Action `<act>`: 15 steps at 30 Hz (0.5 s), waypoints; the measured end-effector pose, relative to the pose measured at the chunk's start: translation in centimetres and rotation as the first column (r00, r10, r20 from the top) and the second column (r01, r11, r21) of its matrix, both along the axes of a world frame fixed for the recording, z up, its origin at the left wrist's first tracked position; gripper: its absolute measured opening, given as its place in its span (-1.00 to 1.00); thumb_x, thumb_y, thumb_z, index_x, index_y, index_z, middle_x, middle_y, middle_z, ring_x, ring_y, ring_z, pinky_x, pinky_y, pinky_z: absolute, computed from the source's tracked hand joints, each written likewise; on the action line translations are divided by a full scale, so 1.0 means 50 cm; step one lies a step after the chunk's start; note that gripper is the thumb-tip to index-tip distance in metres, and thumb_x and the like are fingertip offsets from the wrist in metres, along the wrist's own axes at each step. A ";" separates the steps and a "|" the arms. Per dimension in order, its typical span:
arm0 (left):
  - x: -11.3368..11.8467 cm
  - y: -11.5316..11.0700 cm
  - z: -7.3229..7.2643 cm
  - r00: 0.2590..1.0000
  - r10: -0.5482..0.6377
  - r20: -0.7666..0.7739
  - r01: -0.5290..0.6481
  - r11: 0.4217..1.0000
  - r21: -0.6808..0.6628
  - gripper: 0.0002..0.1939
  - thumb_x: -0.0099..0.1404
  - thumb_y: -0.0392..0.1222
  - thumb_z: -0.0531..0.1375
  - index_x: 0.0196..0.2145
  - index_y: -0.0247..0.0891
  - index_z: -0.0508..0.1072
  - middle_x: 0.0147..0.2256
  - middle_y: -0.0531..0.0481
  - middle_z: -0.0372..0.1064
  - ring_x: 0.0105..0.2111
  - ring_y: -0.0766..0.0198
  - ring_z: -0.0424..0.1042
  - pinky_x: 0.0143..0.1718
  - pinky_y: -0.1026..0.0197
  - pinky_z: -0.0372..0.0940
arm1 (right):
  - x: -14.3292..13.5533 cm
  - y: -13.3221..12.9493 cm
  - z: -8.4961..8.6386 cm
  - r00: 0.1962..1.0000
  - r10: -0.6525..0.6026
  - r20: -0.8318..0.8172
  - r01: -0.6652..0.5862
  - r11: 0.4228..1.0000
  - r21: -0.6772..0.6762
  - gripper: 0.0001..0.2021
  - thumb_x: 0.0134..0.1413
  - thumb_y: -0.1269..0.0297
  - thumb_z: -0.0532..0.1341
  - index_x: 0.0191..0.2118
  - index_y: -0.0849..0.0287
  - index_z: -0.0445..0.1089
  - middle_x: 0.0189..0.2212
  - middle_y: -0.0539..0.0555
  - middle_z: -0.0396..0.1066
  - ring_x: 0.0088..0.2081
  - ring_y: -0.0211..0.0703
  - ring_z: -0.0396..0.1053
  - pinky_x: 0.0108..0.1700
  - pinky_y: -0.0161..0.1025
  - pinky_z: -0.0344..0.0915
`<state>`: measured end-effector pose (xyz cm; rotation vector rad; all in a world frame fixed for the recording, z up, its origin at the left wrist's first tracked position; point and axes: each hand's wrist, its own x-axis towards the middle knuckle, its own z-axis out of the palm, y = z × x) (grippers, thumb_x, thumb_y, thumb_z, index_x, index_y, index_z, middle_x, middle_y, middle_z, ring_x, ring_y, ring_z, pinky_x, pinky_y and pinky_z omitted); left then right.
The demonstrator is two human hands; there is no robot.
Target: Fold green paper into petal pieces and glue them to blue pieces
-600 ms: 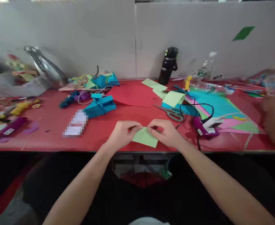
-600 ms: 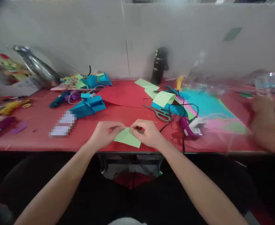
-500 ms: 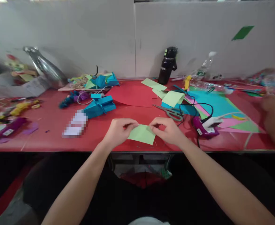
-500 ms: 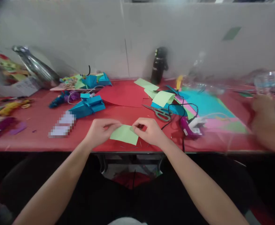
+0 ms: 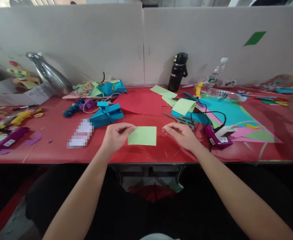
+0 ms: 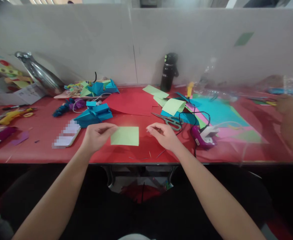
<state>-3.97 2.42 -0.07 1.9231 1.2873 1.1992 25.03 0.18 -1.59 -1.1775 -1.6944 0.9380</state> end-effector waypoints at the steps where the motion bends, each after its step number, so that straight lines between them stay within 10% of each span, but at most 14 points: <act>1: 0.009 -0.004 -0.002 0.999 -0.038 0.021 0.039 0.999 -0.023 -0.80 0.27 -0.07 0.31 -0.33 -0.25 0.64 -0.31 -0.02 0.63 -0.28 0.15 0.58 -0.26 0.23 0.42 | -0.011 -0.005 0.002 0.999 0.049 -0.004 -0.049 0.999 -0.014 -0.74 0.27 0.08 0.19 -0.19 0.15 0.51 -0.27 0.09 0.54 -0.24 -0.11 0.46 -0.19 -0.21 0.34; 15: 0.069 -0.039 0.002 0.938 -0.344 -0.051 0.332 0.929 -0.162 -0.82 0.36 -0.13 0.22 -0.29 -0.25 0.58 -0.31 0.01 0.57 -0.29 0.27 0.51 -0.23 0.29 0.36 | -0.068 -0.039 0.003 0.975 0.162 0.153 -0.189 0.965 0.182 -0.72 0.37 0.22 0.11 -0.37 0.16 0.43 -0.42 0.03 0.39 -0.37 -0.20 0.33 -0.25 -0.24 0.24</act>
